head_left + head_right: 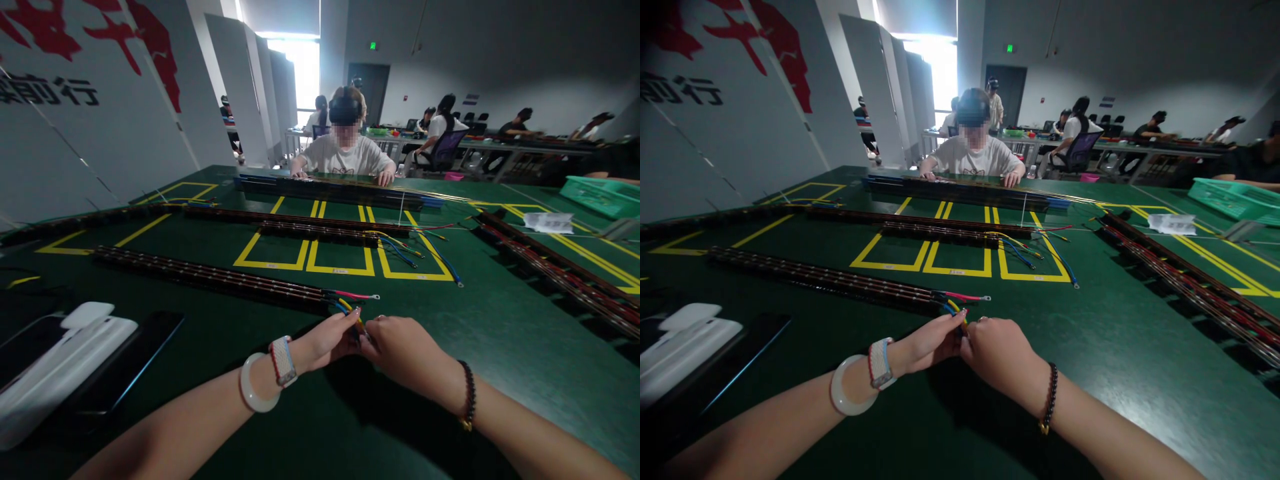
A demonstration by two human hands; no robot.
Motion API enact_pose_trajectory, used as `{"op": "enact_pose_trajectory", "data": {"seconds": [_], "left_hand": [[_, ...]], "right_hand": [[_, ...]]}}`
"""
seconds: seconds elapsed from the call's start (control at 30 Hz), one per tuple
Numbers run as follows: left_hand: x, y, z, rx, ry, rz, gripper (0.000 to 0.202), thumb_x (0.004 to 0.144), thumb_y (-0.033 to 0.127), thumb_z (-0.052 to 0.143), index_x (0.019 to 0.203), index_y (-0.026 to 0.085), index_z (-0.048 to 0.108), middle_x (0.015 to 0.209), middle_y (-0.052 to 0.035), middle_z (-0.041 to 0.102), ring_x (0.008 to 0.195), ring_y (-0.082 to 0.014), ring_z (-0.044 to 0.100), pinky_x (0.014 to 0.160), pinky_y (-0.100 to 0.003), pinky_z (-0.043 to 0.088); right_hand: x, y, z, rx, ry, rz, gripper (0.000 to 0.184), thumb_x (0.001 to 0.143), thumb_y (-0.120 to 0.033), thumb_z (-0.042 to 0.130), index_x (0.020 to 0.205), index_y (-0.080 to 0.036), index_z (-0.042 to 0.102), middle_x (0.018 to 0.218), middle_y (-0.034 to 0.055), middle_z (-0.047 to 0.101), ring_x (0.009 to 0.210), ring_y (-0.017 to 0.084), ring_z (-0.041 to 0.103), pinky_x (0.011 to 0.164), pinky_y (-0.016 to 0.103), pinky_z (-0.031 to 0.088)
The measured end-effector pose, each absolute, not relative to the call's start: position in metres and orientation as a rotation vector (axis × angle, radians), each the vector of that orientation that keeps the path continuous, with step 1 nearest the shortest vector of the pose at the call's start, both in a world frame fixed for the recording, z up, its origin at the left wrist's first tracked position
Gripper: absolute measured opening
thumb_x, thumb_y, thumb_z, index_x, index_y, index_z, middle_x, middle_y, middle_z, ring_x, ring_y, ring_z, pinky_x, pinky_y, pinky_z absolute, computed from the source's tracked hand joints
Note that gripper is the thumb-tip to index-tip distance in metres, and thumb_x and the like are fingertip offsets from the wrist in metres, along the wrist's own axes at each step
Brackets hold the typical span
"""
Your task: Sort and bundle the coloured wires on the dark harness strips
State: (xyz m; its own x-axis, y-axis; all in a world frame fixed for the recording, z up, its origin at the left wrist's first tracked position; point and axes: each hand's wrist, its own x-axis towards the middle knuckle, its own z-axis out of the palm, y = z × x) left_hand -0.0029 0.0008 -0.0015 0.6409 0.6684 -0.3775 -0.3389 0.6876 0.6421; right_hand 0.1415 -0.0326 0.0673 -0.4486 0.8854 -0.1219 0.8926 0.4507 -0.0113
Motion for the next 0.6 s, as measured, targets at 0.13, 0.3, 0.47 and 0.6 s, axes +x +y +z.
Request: {"op": "enact_pose_trajectory", "data": {"seconds": [0.13,0.3,0.47,0.6], "left_hand": [[-0.004,-0.002,-0.001,0.557,0.586,0.642,0.024,0.090,0.029,0.044,0.082,0.012,0.059,0.077,-0.0058,0.065,0.077,-0.0162,0.064,0.083,-0.035,0.049],[-0.003,-0.004,-0.003,0.574,0.583,0.679,0.032,0.091,0.033,0.038,0.078,0.011,0.057,0.069,-0.0065,0.063,0.071,-0.0206,0.066,0.086,-0.045,0.047],[0.001,-0.003,-0.006,0.644,0.616,0.700,0.024,0.088,0.036,0.050,0.085,0.013,0.055,0.063,-0.0023,0.060,0.061,-0.0164,0.062,0.078,-0.045,0.051],[0.000,-0.002,-0.012,0.659,0.608,0.719,0.029,0.083,0.043,0.057,0.083,0.014,0.052,0.061,-0.0008,0.059,0.058,-0.0172,0.063,0.073,-0.045,0.052]], "right_hand": [[0.149,-0.024,0.076,1.742,2.551,-0.141,0.033,0.092,-0.032,0.037,0.075,-0.020,0.064,0.074,0.0043,0.066,0.062,0.016,0.061,0.051,0.025,0.031],[0.149,-0.013,0.084,1.877,2.544,-0.078,0.025,0.089,-0.028,0.042,0.075,-0.020,0.061,0.075,0.0027,0.066,0.064,0.015,0.059,0.051,0.025,0.026],[0.139,-0.012,0.082,1.796,2.558,0.049,0.026,0.088,-0.039,0.047,0.079,-0.020,0.062,0.071,0.0037,0.065,0.062,0.017,0.060,0.049,0.025,0.026],[0.135,-0.010,0.081,1.797,2.560,0.179,0.027,0.092,-0.035,0.043,0.084,-0.018,0.062,0.071,0.0056,0.066,0.063,0.018,0.062,0.049,0.026,0.026]]}}
